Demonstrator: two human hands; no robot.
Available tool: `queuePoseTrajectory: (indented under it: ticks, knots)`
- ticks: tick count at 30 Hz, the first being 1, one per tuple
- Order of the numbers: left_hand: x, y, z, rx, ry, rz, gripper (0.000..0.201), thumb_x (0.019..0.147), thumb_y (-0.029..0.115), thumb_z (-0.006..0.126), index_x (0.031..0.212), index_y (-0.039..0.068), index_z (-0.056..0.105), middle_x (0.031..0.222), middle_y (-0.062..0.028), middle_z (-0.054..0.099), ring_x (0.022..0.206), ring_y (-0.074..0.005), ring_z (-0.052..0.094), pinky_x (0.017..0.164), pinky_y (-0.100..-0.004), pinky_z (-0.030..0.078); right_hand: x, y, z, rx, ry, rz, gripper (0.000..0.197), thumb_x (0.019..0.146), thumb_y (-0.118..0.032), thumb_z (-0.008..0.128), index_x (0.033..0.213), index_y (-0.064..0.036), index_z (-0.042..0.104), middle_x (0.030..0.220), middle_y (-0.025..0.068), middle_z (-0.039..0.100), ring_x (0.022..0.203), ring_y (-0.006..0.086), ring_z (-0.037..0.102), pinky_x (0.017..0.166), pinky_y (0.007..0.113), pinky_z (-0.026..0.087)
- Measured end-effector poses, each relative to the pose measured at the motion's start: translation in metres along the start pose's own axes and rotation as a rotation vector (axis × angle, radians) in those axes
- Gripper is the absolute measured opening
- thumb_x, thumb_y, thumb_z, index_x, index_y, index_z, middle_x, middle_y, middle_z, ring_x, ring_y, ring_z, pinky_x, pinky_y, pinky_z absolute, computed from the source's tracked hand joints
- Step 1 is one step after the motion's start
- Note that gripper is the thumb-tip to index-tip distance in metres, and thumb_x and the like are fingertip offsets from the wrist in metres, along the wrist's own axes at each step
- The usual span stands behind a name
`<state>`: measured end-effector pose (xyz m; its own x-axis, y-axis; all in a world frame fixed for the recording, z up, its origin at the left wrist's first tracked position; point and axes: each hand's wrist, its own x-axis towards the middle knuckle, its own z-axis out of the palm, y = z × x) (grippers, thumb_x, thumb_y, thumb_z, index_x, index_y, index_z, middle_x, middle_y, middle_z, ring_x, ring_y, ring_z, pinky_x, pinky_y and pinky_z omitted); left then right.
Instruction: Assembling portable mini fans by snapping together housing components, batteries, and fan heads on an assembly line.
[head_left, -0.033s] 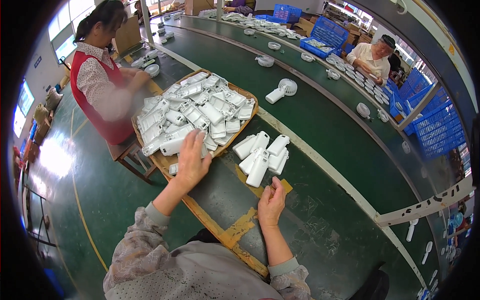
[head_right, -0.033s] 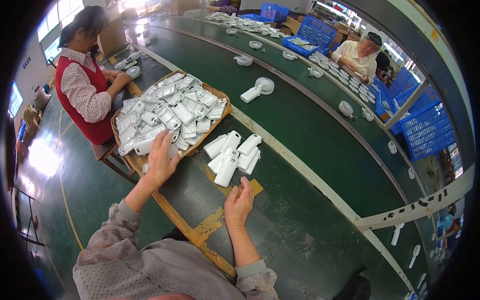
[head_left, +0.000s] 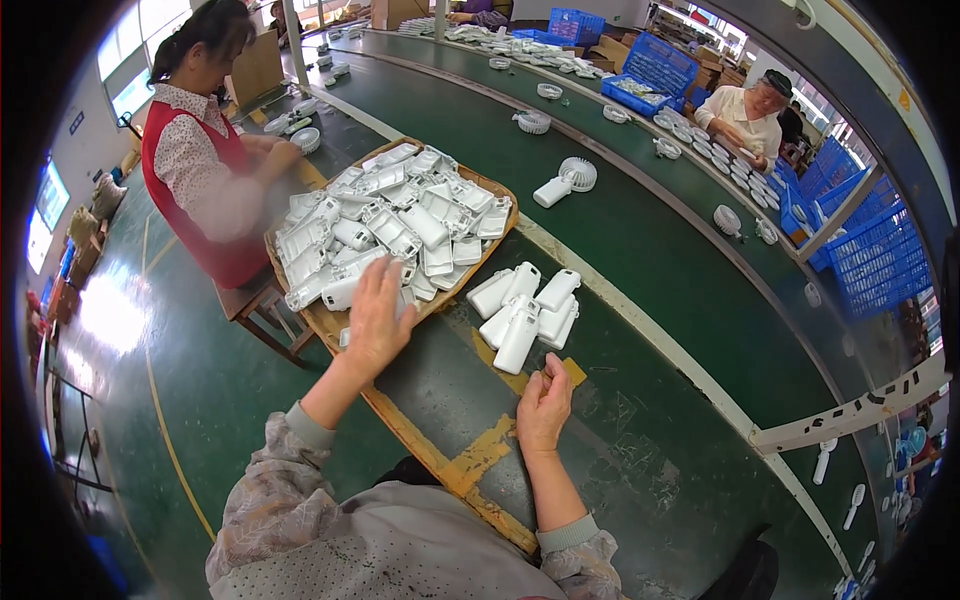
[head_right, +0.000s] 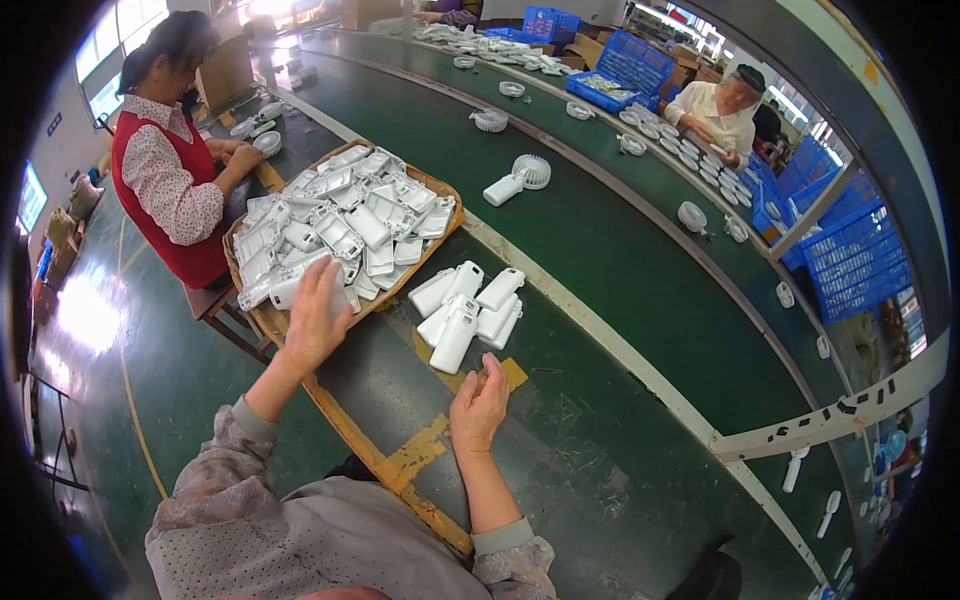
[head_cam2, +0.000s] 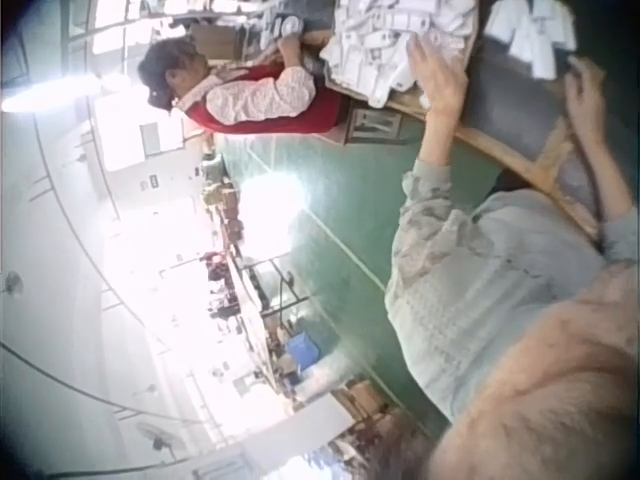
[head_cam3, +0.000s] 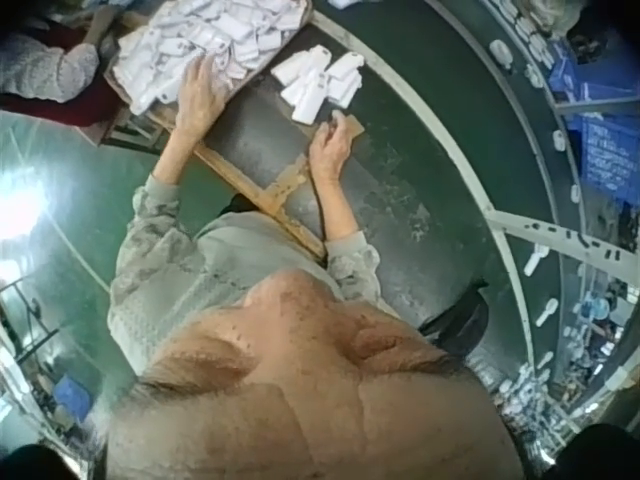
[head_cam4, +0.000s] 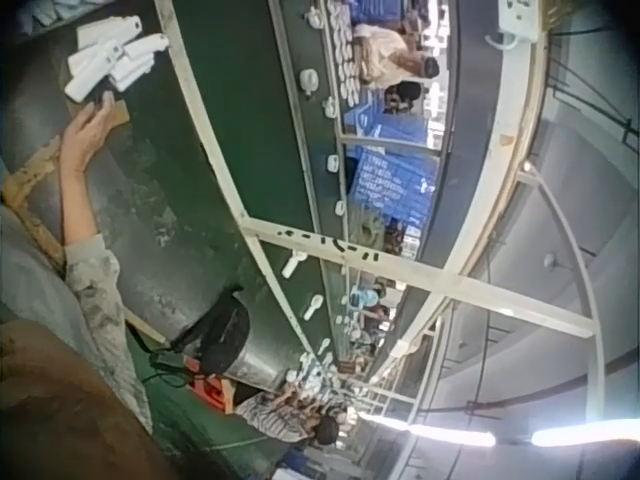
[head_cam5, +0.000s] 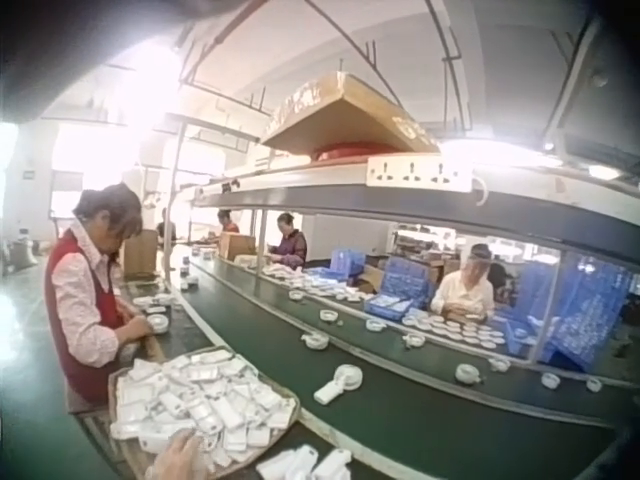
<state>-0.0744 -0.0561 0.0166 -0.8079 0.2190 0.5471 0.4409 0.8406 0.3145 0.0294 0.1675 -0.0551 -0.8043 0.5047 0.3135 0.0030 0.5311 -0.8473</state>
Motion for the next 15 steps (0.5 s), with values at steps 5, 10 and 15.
queuePoseTrajectory:
  ticks: [5,10,15]
  knots:
    - [-0.002,-0.028,-0.026,0.181,-0.078,-0.099,0.069,0.065,0.007,0.069,0.126,0.000,0.038,0.130,-0.0205,0.038,0.123,-0.0369,0.035,0.102,-0.0446,0.030,0.001,0.007,0.002,-0.047,0.061,-0.114,0.032,0.085,-0.007,0.054,0.117,-0.0024,0.051,0.102,0.0162,0.056,0.087,0.0246,0.057,0.080,0.034,0.046]
    - [-0.011,-0.054,-0.023,0.307,-0.181,-0.109,0.071,0.063,0.006,0.070,0.126,0.001,0.039,0.130,-0.0181,0.039,0.125,-0.0348,0.034,0.103,-0.0444,0.029,-0.001,0.007,0.001,-0.055,0.053,-0.118,0.032,0.085,-0.006,0.054,0.116,-0.0025,0.052,0.102,0.0159,0.056,0.087,0.0242,0.058,0.080,0.033,0.047]
    - [-0.003,-0.055,-0.018,0.283,-0.203,-0.081,0.072,0.061,0.007,0.072,0.126,0.002,0.040,0.130,-0.0165,0.039,0.125,-0.0330,0.035,0.103,-0.0444,0.029,0.000,0.007,-0.001,-0.070,0.053,-0.100,0.031,0.085,-0.006,0.054,0.115,-0.0025,0.052,0.103,0.0156,0.056,0.087,0.0241,0.058,0.079,0.033,0.047]
